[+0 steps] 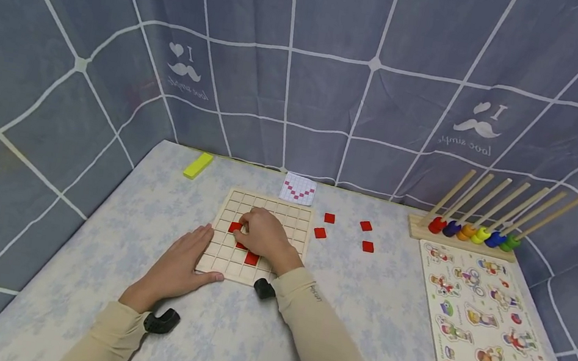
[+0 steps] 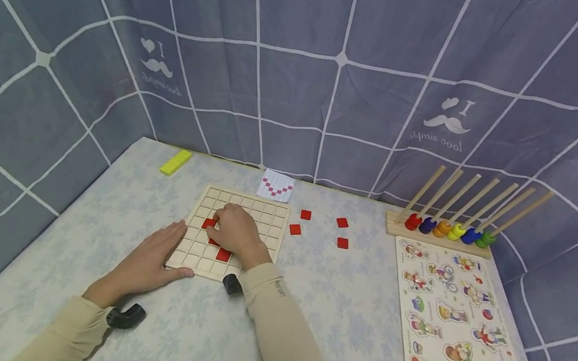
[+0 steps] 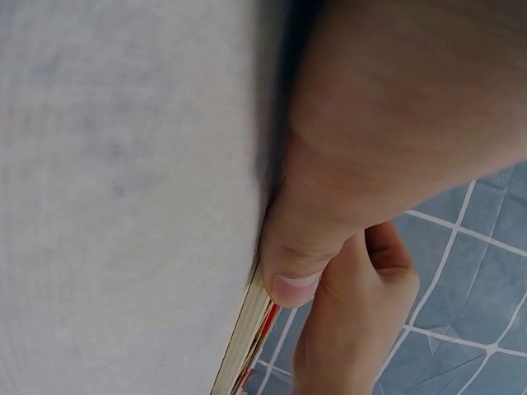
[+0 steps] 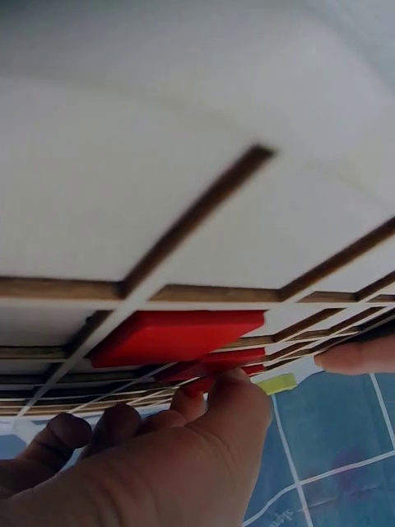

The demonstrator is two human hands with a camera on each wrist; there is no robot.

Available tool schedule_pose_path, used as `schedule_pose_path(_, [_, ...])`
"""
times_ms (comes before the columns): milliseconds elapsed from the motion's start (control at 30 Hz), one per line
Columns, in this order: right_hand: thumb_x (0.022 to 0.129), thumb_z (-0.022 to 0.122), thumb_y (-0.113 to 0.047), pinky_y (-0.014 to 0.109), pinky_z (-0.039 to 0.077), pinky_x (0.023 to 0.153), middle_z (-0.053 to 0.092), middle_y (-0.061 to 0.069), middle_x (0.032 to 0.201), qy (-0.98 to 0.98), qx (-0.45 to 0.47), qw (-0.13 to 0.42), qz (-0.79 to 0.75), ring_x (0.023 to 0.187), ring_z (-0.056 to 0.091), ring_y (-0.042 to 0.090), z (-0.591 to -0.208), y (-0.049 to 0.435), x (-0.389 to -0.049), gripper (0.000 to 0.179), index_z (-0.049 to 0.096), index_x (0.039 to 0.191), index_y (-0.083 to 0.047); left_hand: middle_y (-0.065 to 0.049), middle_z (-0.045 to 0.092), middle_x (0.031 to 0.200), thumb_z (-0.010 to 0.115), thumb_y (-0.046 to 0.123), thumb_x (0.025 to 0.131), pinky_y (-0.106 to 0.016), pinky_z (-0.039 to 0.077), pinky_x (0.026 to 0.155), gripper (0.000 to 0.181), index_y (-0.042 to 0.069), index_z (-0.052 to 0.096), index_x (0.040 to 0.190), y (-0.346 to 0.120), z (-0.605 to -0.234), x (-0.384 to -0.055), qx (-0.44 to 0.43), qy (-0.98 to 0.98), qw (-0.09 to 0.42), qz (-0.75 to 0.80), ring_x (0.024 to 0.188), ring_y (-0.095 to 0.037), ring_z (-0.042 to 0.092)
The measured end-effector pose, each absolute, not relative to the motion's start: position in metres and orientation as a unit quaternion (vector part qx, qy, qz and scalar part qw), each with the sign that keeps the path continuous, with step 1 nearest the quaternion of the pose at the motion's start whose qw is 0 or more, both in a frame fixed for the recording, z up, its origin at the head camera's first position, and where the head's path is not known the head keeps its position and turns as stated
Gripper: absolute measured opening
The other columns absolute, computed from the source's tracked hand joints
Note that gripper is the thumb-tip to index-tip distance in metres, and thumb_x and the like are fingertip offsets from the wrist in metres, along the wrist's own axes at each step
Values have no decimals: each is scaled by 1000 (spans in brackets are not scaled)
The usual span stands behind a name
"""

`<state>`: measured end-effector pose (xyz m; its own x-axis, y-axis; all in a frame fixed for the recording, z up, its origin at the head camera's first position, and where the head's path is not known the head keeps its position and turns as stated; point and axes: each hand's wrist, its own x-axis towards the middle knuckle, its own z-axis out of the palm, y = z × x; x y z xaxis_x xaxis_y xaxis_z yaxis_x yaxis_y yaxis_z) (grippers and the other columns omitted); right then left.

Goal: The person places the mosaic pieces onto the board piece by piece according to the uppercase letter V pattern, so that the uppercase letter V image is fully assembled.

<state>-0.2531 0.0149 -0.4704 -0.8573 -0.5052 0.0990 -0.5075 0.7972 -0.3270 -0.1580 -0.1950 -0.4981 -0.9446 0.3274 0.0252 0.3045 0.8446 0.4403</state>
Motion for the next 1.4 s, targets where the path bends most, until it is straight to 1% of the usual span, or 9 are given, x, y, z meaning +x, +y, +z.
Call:
schedule_pose_path(300, [96,72,-33,18,49,68,74,-5,85,-949,208,-30,234,71,58,5,-464,12,-251,28,79,116,-15,-19,19,170,71,63,87,-57,20,127,111,-2,20,162,-195,-494,-160,165,960,28,225,157,-39,20])
schedule_pose_path(367, [95,73,-34,17,48,66,72,-7,82,-944,209,-38,253,68,56,4,-464,15,-253,29,79,117,-16,-19,19,170,70,64,87,-57,20,127,111,-2,21,162,-195,-494,-162,167,960,27,225,157,-39,20])
schedule_pose_path(500, [94,76,-33,21,49,71,65,-7,81,-920,211,-52,327,72,55,6,-463,38,-253,34,76,122,-15,-19,19,170,70,65,87,-57,20,127,111,-2,20,162,-193,-495,-165,170,960,26,222,157,-39,20])
schedule_pose_path(600, [94,76,-31,24,51,76,67,-6,90,-900,186,-32,394,79,58,9,-468,71,-252,33,76,122,-14,-19,18,170,70,64,87,-57,20,127,112,-1,19,162,-192,-496,-167,170,960,25,223,158,-38,19])
schedule_pose_path(767, [91,79,-24,24,51,74,69,3,92,-883,108,34,456,81,60,12,-483,147,-244,30,77,118,-9,-18,18,170,71,64,87,-57,19,127,112,-1,18,162,-192,-496,-166,168,958,28,229,158,-39,19])
schedule_pose_path(900, [89,81,-19,22,47,71,66,7,91,-892,48,76,443,78,55,12,-489,210,-233,30,77,116,-7,-20,19,170,71,64,87,-58,20,127,113,-2,19,162,-192,-496,-164,167,959,34,227,157,-40,20])
schedule_pose_path(1033, [89,81,-21,29,41,74,61,9,92,-915,19,92,393,82,48,18,-493,254,-226,38,74,123,-6,-21,21,169,72,62,86,-58,21,126,112,-3,21,161,-193,-494,-164,165,961,21,221,156,-41,22])
schedule_pose_path(1200, [88,81,-31,37,39,80,60,12,98,-942,-2,84,324,92,47,26,-499,279,-220,53,68,133,-6,-21,21,169,72,63,86,-58,21,126,112,-3,22,161,-191,-495,-161,168,958,21,231,156,-41,22])
schedule_pose_path(1400, [89,79,-34,39,41,79,62,14,99,-951,-14,82,299,95,50,29,-503,275,-217,47,71,124,-3,-21,20,169,72,63,86,-58,20,126,112,-4,21,161,-193,-495,-156,161,960,30,227,157,-41,21])
